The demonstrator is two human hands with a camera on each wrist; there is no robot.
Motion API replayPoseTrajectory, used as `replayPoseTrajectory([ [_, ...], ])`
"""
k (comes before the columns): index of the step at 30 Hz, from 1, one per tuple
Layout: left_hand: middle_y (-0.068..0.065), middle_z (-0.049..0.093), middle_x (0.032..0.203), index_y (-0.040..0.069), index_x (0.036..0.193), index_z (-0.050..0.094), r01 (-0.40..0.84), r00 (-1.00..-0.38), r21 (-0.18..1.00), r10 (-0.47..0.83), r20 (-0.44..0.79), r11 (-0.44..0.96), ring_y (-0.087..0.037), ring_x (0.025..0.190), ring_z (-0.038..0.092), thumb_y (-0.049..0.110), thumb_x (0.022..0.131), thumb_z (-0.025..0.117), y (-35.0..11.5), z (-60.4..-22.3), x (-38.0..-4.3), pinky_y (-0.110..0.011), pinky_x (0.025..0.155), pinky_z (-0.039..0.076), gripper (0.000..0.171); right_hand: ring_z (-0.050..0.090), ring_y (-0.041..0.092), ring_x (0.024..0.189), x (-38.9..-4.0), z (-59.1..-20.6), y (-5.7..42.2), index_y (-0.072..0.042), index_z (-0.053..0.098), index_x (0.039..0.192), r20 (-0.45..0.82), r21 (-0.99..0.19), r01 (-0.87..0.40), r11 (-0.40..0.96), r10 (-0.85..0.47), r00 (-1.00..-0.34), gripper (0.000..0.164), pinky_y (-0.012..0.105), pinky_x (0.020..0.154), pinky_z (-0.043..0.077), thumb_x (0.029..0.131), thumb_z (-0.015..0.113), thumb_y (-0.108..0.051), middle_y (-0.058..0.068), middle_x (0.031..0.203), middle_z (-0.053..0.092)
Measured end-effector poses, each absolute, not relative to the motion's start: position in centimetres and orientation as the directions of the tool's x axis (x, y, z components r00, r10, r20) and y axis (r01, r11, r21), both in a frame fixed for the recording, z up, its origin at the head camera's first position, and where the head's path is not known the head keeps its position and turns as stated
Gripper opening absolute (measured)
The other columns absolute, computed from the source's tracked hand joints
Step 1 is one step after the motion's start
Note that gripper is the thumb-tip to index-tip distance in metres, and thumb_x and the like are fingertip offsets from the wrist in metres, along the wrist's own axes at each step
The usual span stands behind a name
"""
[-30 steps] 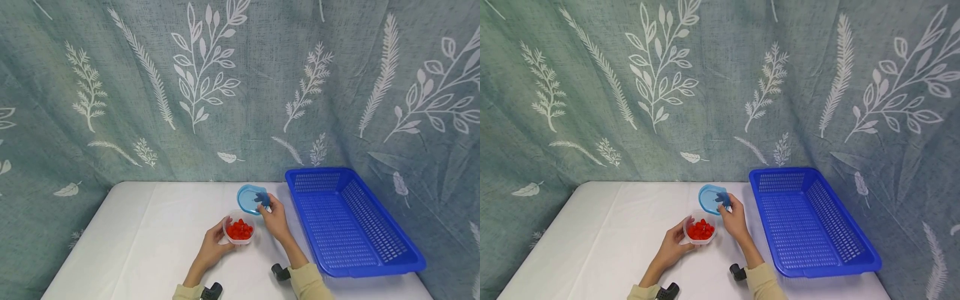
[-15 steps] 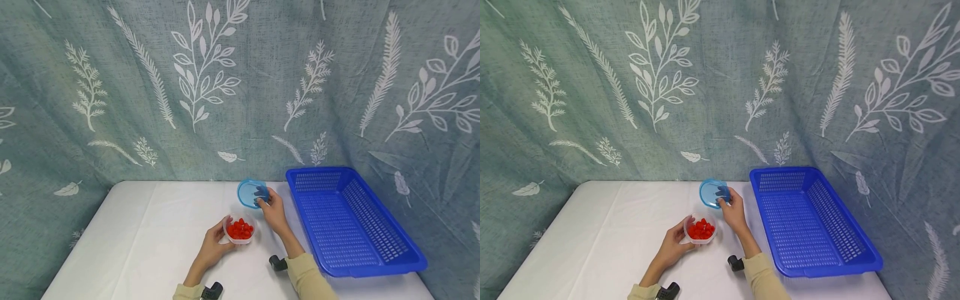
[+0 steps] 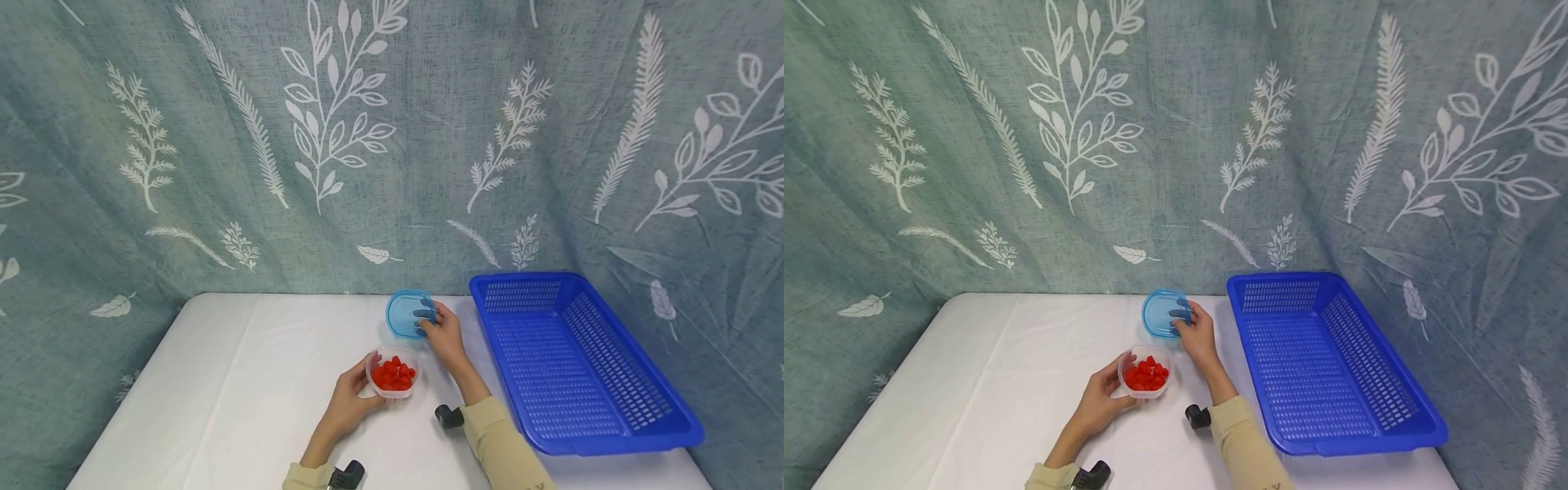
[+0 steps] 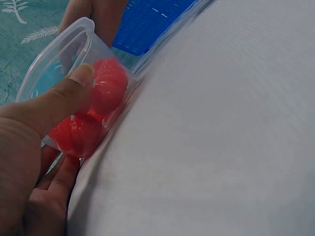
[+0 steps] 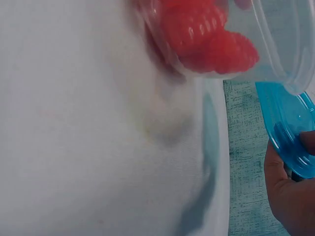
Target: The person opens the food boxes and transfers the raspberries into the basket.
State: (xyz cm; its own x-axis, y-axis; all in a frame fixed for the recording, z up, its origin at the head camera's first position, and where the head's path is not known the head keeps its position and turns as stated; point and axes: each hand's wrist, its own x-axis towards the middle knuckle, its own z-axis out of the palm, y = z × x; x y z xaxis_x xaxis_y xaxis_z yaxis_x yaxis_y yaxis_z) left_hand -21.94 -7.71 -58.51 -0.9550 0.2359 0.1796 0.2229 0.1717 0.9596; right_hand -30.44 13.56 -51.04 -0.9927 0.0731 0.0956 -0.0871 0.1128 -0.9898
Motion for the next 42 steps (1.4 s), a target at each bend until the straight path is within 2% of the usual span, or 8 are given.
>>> replayPoseTrajectory([
  [5,-0.011,0.054,0.151,0.011,0.155,0.044,0.220,-0.955,0.963,0.237,0.179,0.158,-0.028,0.143,0.047,0.010,0.080,0.086,-8.0,-58.6,-21.9,-0.035,0.115,0.041,0.086,0.066,0.029,0.112,-31.7,-51.9,13.4,0.007,0.053,0.141,0.013,-0.992,-0.003,0.129,0.083,-0.996,0.047,0.023,0.083,0.057,0.094,0.059,0.006,0.027,0.123,0.068],
  [11,-0.010,0.055,0.150,0.015,0.154,0.045,0.218,-0.954,0.965,0.238,0.180,0.147,-0.028,0.143,0.048,0.009,0.080,0.086,-8.1,-58.8,-21.9,-0.036,0.116,0.040,0.085,0.064,0.020,0.103,-33.5,-54.0,13.2,0.010,0.051,0.141,-0.081,-0.985,0.093,0.149,0.086,-0.993,0.048,0.018,0.071,0.053,0.095,0.059,0.002,0.029,0.128,0.065],
  [18,-0.008,0.055,0.150,0.019,0.155,0.045,0.219,-0.955,0.961,0.239,0.175,0.172,-0.029,0.143,0.047,0.013,0.082,0.085,-8.0,-58.6,-21.7,-0.039,0.114,0.042,0.083,0.066,0.017,0.092,-34.3,-54.7,13.0,0.013,0.052,0.139,-0.179,-0.977,0.191,0.096,0.118,-0.977,0.047,0.022,0.069,0.060,0.095,0.063,0.002,0.032,0.130,0.062],
  [22,-0.007,0.054,0.151,0.018,0.155,0.044,0.206,-0.957,0.963,0.242,0.161,0.173,-0.029,0.144,0.046,0.013,0.082,0.085,-8.0,-58.4,-21.7,-0.040,0.115,0.040,0.084,0.065,0.015,0.094,-34.3,-54.7,13.0,0.011,0.056,0.135,-0.204,-0.968,0.221,0.116,0.140,-0.969,0.043,0.024,0.072,0.061,0.094,0.065,0.000,0.029,0.130,0.064],
  [29,-0.008,0.054,0.151,0.017,0.156,0.043,0.211,-0.954,0.963,0.249,0.166,0.168,-0.028,0.144,0.046,0.014,0.082,0.085,-8.1,-58.2,-21.7,-0.038,0.115,0.040,0.084,0.065,0.015,0.090,-34.6,-54.7,12.9,0.012,0.058,0.132,-0.164,-0.964,0.192,0.185,0.157,-0.974,0.043,0.021,0.065,0.058,0.092,0.068,-0.001,0.029,0.125,0.066],
  [35,-0.009,0.054,0.151,0.015,0.156,0.042,0.230,-0.948,0.962,0.259,0.186,0.151,-0.028,0.144,0.046,0.011,0.082,0.084,-8.1,-58.5,-22.0,-0.037,0.116,0.040,0.085,0.060,0.013,0.072,-34.8,-54.6,12.8,0.011,0.064,0.124,-0.069,-0.941,0.134,0.312,0.212,-0.975,0.041,0.019,0.053,0.052,0.086,0.073,-0.002,0.018,0.097,0.067],
  [38,-0.008,0.054,0.151,0.015,0.156,0.043,0.231,-0.948,0.962,0.257,0.188,0.149,-0.028,0.144,0.046,0.011,0.082,0.085,-8.1,-58.7,-22.1,-0.038,0.116,0.040,0.085,0.059,0.016,0.071,-34.8,-54.5,12.8,0.012,0.067,0.118,-0.001,-0.918,0.091,0.387,0.225,-0.974,0.039,0.020,0.055,0.051,0.083,0.076,-0.003,0.014,0.087,0.066],
  [42,-0.007,0.054,0.151,0.017,0.155,0.043,0.228,-0.950,0.960,0.252,0.183,0.161,-0.028,0.144,0.046,0.014,0.082,0.085,-8.1,-58.9,-22.3,-0.039,0.116,0.040,0.084,0.062,0.024,0.085,-34.6,-54.1,12.8,0.010,0.067,0.118,0.020,-0.871,0.094,0.483,0.226,-0.974,0.040,0.030,0.071,0.056,0.086,0.078,-0.011,0.017,0.094,0.067],
])
